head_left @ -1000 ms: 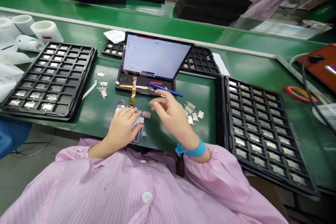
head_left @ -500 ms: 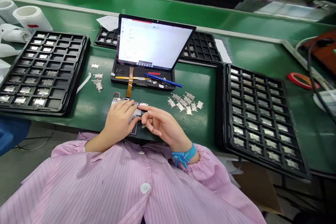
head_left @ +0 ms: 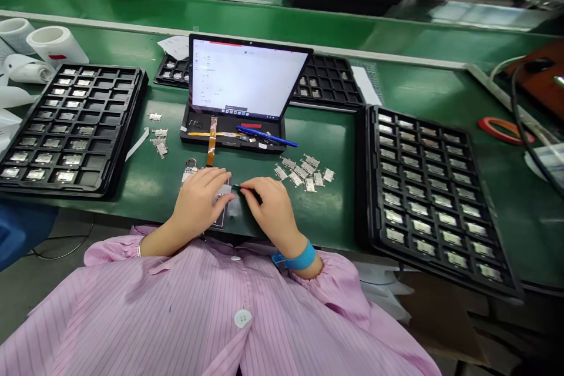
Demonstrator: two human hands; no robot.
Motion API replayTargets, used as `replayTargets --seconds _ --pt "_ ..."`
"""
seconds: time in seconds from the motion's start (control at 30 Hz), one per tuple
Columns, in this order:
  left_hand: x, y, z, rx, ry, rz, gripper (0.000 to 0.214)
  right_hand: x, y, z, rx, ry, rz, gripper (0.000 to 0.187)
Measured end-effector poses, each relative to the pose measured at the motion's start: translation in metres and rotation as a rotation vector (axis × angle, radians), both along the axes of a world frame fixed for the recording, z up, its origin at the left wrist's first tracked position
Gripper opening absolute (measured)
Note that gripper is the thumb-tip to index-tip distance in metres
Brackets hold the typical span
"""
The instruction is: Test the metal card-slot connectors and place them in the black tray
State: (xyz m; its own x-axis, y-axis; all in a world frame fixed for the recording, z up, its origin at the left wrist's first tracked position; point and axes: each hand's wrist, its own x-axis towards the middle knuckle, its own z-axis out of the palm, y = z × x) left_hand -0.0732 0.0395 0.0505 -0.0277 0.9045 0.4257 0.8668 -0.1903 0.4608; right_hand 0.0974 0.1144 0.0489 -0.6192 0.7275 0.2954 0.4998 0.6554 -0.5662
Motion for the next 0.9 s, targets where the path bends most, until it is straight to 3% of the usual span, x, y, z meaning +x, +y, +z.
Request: replayTargets --seconds 0.1,0.27,0.43,0.53,0.63,0.7,0.8,0.9 --pt "0.008 0.008 0.008 -0.051 -0.063 -0.086 0.020 0.006 -0.004 0.001 -0.119 0.164 0.045 0.014" --pt "0.020 0.016 0.026 -0.279 -0.405 -0.070 0.011 0.015 -0.004 -0.001 -0.362 0.302 -0.060 0.013" --pt "0.023 0.019 0.034 -0.452 -0.610 -0.065 0.009 0.022 -0.002 -0.002 -0.351 0.273 -0.059 0.018" --pt "0.015 0.022 0.037 -0.406 -0.627 0.010 0.009 0.034 0.007 -0.004 -0.342 0.268 -0.116 0.017" --pt "0.010 0.029 0.036 -0.289 -0.654 0.136 0.008 0.047 0.017 -0.002 -0.353 0.352 -0.278 0.018" --pt "0.016 0.037 0.032 -0.294 -0.599 0.105 0.009 0.049 0.018 0.002 -0.394 0.446 -0.330 0.019" --pt "0.029 0.046 0.025 -0.323 -0.433 -0.001 0.020 0.038 0.006 0.009 -0.514 0.551 -0.283 0.023" --pt "0.020 0.048 0.026 -0.168 -0.293 -0.028 0.040 0.024 -0.006 0.011 -0.818 0.584 -0.144 0.030"
